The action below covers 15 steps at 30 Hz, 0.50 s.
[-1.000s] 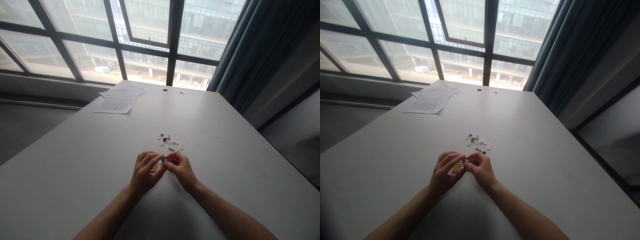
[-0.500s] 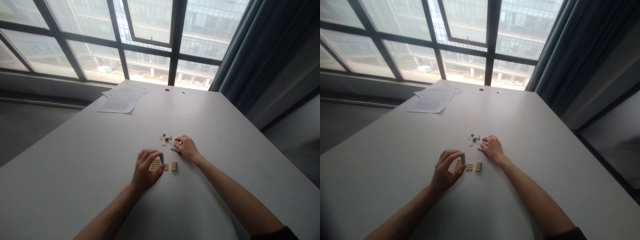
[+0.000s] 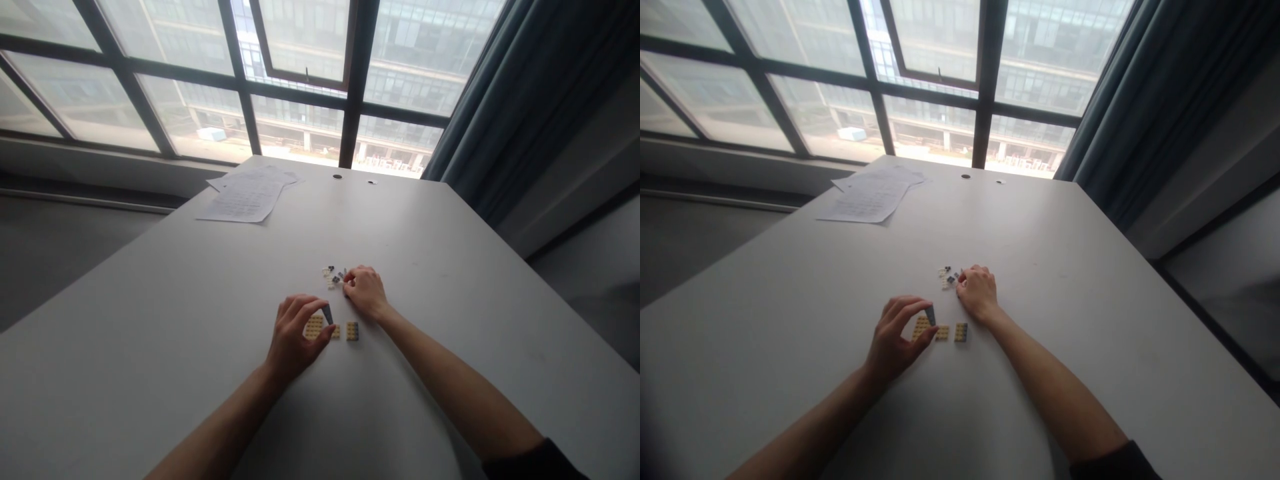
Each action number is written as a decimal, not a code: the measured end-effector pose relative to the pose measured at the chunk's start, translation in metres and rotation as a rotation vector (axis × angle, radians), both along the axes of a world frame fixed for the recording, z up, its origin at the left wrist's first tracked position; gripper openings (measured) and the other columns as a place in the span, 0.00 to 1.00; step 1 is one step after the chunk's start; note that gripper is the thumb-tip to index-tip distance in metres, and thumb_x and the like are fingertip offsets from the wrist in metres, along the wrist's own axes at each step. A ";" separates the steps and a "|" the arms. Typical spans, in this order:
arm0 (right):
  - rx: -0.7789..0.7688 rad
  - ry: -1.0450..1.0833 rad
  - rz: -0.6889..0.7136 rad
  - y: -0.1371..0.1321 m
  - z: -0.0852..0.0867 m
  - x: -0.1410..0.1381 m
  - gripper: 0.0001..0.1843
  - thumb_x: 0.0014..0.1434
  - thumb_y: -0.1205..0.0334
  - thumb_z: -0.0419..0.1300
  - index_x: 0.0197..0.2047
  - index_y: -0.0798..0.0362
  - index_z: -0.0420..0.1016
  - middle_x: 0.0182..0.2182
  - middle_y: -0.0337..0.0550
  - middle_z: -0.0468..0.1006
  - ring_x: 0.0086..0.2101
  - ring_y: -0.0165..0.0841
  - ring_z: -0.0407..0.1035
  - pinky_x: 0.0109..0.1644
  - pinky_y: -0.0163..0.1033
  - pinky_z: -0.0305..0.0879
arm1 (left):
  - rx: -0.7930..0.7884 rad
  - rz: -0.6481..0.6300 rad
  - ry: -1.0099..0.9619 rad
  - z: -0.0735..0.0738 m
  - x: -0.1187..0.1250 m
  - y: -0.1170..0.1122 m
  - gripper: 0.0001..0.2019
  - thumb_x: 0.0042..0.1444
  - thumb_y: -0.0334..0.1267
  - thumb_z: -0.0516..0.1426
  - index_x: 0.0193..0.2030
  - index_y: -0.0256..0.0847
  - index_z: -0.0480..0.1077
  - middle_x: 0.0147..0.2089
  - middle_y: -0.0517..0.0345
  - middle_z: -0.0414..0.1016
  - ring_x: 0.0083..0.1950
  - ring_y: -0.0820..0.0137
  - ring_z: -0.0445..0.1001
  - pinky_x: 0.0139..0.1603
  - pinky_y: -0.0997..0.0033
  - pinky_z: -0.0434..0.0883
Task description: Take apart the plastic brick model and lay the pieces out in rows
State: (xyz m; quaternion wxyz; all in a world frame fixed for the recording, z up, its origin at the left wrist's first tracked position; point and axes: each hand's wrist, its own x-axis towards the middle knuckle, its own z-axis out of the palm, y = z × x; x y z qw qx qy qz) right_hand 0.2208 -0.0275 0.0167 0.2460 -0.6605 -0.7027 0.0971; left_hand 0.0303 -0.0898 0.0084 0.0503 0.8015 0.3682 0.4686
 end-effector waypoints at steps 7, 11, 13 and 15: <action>0.014 0.232 0.038 -0.010 0.002 0.001 0.04 0.55 0.63 0.61 0.33 0.52 0.77 0.29 0.40 0.78 0.32 0.31 0.69 0.41 0.37 0.63 | 0.011 0.009 -0.005 -0.001 0.000 0.001 0.15 0.53 0.39 0.62 0.47 0.42 0.68 0.44 0.52 0.72 0.46 0.63 0.69 0.49 0.61 0.68; -0.066 0.876 0.119 -0.026 0.005 0.000 0.14 0.51 0.58 0.65 0.42 0.53 0.76 0.28 0.37 0.75 0.28 0.28 0.66 0.34 0.34 0.63 | 0.009 0.011 -0.011 -0.001 0.001 0.000 0.16 0.53 0.40 0.62 0.48 0.42 0.68 0.44 0.52 0.72 0.47 0.62 0.69 0.49 0.60 0.68; -0.211 1.248 0.146 -0.037 0.010 -0.001 0.17 0.49 0.60 0.67 0.44 0.53 0.76 0.27 0.36 0.73 0.27 0.26 0.64 0.33 0.33 0.63 | 0.012 0.007 -0.017 -0.001 0.001 0.000 0.16 0.53 0.39 0.62 0.48 0.42 0.67 0.44 0.52 0.72 0.46 0.62 0.69 0.49 0.60 0.68; -0.368 1.574 0.186 -0.049 0.019 0.000 0.17 0.49 0.61 0.67 0.44 0.53 0.76 0.28 0.36 0.71 0.26 0.24 0.62 0.33 0.32 0.63 | 0.017 0.002 -0.022 -0.001 0.001 0.000 0.16 0.53 0.39 0.62 0.48 0.41 0.67 0.44 0.52 0.72 0.47 0.63 0.69 0.49 0.60 0.68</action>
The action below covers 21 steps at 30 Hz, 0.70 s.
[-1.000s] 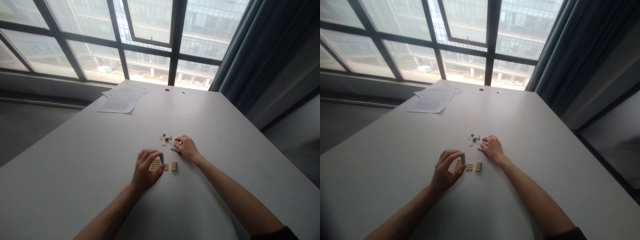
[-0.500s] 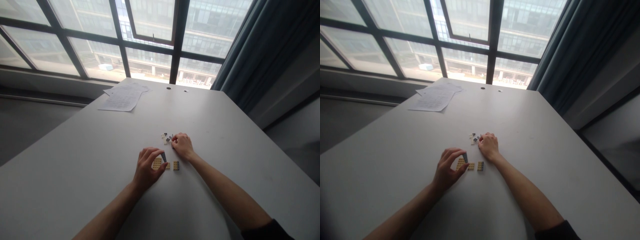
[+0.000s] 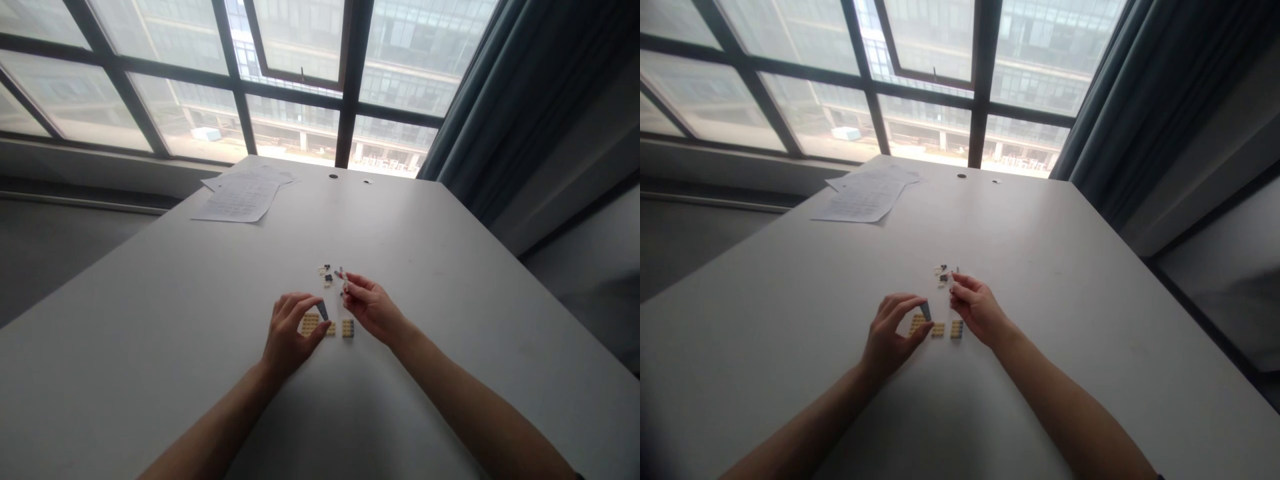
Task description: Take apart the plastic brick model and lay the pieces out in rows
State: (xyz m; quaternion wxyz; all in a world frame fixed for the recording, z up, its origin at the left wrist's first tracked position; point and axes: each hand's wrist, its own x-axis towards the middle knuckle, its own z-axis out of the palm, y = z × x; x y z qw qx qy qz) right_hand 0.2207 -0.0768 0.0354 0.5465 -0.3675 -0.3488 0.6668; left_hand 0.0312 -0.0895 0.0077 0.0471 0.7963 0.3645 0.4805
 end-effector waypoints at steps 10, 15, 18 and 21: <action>0.012 0.379 0.099 -0.038 0.025 0.016 0.16 0.51 0.63 0.65 0.45 0.53 0.76 0.27 0.35 0.65 0.26 0.25 0.58 0.30 0.32 0.61 | 0.012 0.005 0.018 0.000 -0.001 0.002 0.15 0.54 0.40 0.62 0.48 0.41 0.68 0.44 0.52 0.72 0.46 0.63 0.69 0.49 0.60 0.68; 0.007 -0.103 -0.085 -0.049 0.007 0.041 0.12 0.48 0.59 0.68 0.37 0.52 0.77 0.28 0.37 0.72 0.27 0.27 0.62 0.33 0.35 0.62 | 0.085 -0.050 0.119 0.004 0.002 -0.005 0.16 0.54 0.40 0.62 0.49 0.42 0.67 0.45 0.52 0.73 0.49 0.62 0.69 0.51 0.59 0.66; 0.046 -0.643 -0.198 -0.063 -0.007 0.059 0.10 0.51 0.59 0.66 0.37 0.53 0.77 0.29 0.39 0.76 0.28 0.29 0.66 0.35 0.36 0.62 | 0.106 -0.144 0.274 0.009 0.012 -0.015 0.17 0.55 0.41 0.60 0.51 0.43 0.68 0.49 0.50 0.73 0.55 0.58 0.67 0.57 0.54 0.62; 0.138 -1.041 -0.184 -0.079 -0.015 0.067 0.08 0.55 0.60 0.61 0.38 0.52 0.77 0.27 0.38 0.76 0.28 0.31 0.68 0.35 0.36 0.61 | 0.005 -0.179 0.442 0.012 0.028 -0.022 0.15 0.56 0.43 0.59 0.50 0.44 0.69 0.57 0.49 0.69 0.63 0.55 0.60 0.63 0.48 0.55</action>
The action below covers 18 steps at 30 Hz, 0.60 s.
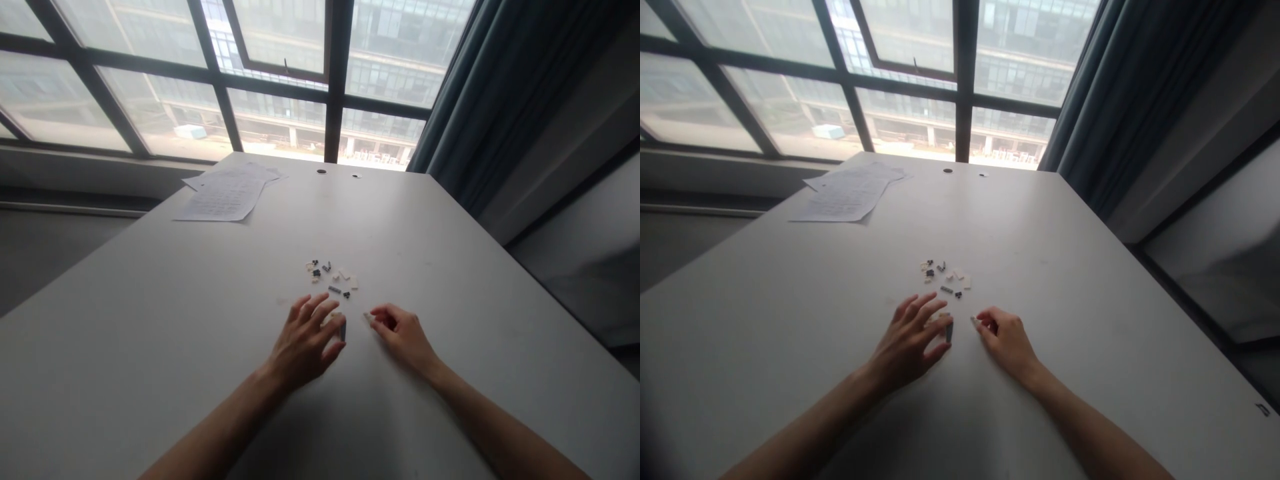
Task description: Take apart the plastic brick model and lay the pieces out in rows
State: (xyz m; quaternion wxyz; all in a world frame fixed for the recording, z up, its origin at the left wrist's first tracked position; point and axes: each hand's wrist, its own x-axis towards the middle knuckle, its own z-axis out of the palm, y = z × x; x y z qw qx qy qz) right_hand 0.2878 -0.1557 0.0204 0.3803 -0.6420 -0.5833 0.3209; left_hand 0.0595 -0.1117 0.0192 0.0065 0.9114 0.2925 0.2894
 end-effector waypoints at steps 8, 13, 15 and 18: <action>0.009 -0.270 0.078 -0.009 0.003 -0.011 0.06 0.57 0.64 0.58 0.37 0.51 0.77 0.29 0.38 0.78 0.28 0.30 0.68 0.34 0.35 0.60 | -0.193 0.053 0.207 0.003 0.032 0.006 0.12 0.53 0.44 0.60 0.44 0.45 0.73 0.63 0.49 0.63 0.68 0.50 0.52 0.67 0.40 0.47; -0.047 -0.308 0.072 -0.008 0.005 -0.008 0.08 0.57 0.63 0.59 0.40 0.50 0.77 0.29 0.37 0.79 0.27 0.31 0.69 0.35 0.36 0.61 | -0.201 0.093 0.206 0.002 0.032 0.009 0.13 0.53 0.45 0.60 0.45 0.46 0.73 0.63 0.48 0.63 0.69 0.49 0.50 0.66 0.38 0.46; -0.043 -0.339 0.082 -0.007 0.006 -0.005 0.09 0.57 0.63 0.59 0.41 0.50 0.77 0.29 0.37 0.79 0.28 0.31 0.69 0.36 0.36 0.61 | -0.197 0.092 0.202 0.002 0.029 0.009 0.15 0.53 0.45 0.60 0.47 0.46 0.73 0.63 0.47 0.63 0.68 0.49 0.51 0.66 0.38 0.47; -0.005 -0.385 0.109 -0.007 0.005 0.001 0.10 0.56 0.62 0.61 0.43 0.50 0.77 0.32 0.39 0.77 0.32 0.33 0.69 0.39 0.37 0.63 | -0.170 0.078 0.185 0.002 0.025 0.010 0.17 0.53 0.44 0.60 0.49 0.45 0.72 0.63 0.48 0.63 0.68 0.49 0.53 0.66 0.39 0.49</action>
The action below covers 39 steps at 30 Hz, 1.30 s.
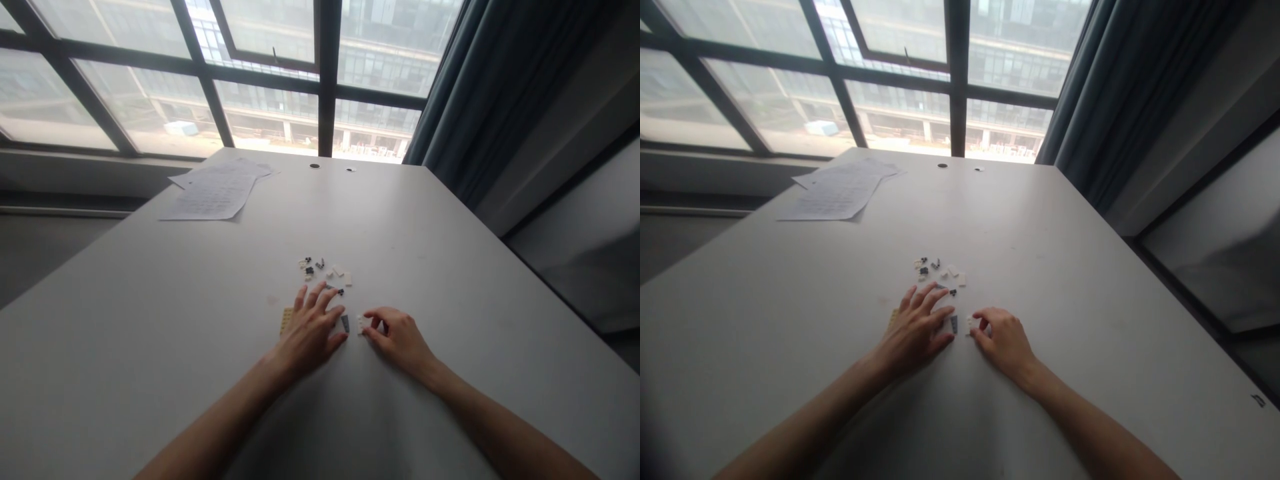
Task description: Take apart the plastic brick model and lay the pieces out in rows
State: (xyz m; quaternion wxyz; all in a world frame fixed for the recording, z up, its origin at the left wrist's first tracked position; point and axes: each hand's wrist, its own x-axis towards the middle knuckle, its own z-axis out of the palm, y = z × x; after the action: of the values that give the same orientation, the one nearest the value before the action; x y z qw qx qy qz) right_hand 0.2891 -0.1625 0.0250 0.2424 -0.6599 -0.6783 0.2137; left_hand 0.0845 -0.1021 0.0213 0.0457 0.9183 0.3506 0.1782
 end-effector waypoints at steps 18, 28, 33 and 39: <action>0.092 -0.053 0.125 0.012 -0.012 -0.009 0.10 0.55 0.63 0.63 0.42 0.50 0.76 0.38 0.43 0.73 0.40 0.36 0.67 0.47 0.41 0.63 | 0.062 -0.080 -0.044 -0.005 0.001 -0.001 0.09 0.56 0.38 0.58 0.45 0.47 0.74 0.59 0.52 0.67 0.66 0.53 0.57 0.67 0.40 0.49; 0.096 -0.057 0.090 0.013 -0.012 -0.012 0.10 0.55 0.62 0.64 0.42 0.50 0.75 0.36 0.42 0.72 0.38 0.35 0.67 0.44 0.40 0.63 | 0.066 -0.077 -0.054 -0.004 0.001 0.000 0.10 0.57 0.38 0.58 0.46 0.46 0.74 0.59 0.50 0.68 0.65 0.53 0.57 0.66 0.40 0.50; 0.095 -0.052 0.086 0.013 -0.012 -0.012 0.10 0.55 0.62 0.64 0.42 0.50 0.76 0.37 0.42 0.72 0.38 0.35 0.67 0.44 0.40 0.63 | 0.055 -0.068 -0.048 -0.004 0.001 0.000 0.10 0.57 0.38 0.58 0.45 0.46 0.74 0.59 0.51 0.67 0.66 0.53 0.57 0.67 0.41 0.49; 0.106 -0.016 0.088 0.013 -0.012 -0.011 0.12 0.55 0.61 0.64 0.44 0.50 0.75 0.37 0.42 0.73 0.39 0.36 0.68 0.45 0.41 0.64 | 0.060 -0.070 -0.070 -0.005 0.000 -0.001 0.11 0.57 0.38 0.58 0.47 0.46 0.73 0.59 0.51 0.68 0.66 0.54 0.57 0.67 0.42 0.49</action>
State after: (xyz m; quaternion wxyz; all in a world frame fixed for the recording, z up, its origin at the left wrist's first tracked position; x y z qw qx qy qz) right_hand 0.2779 -0.1494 0.0129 0.2620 -0.6173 -0.7189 0.1829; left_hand 0.0849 -0.1028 0.0159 0.0365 0.9241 0.3109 0.2191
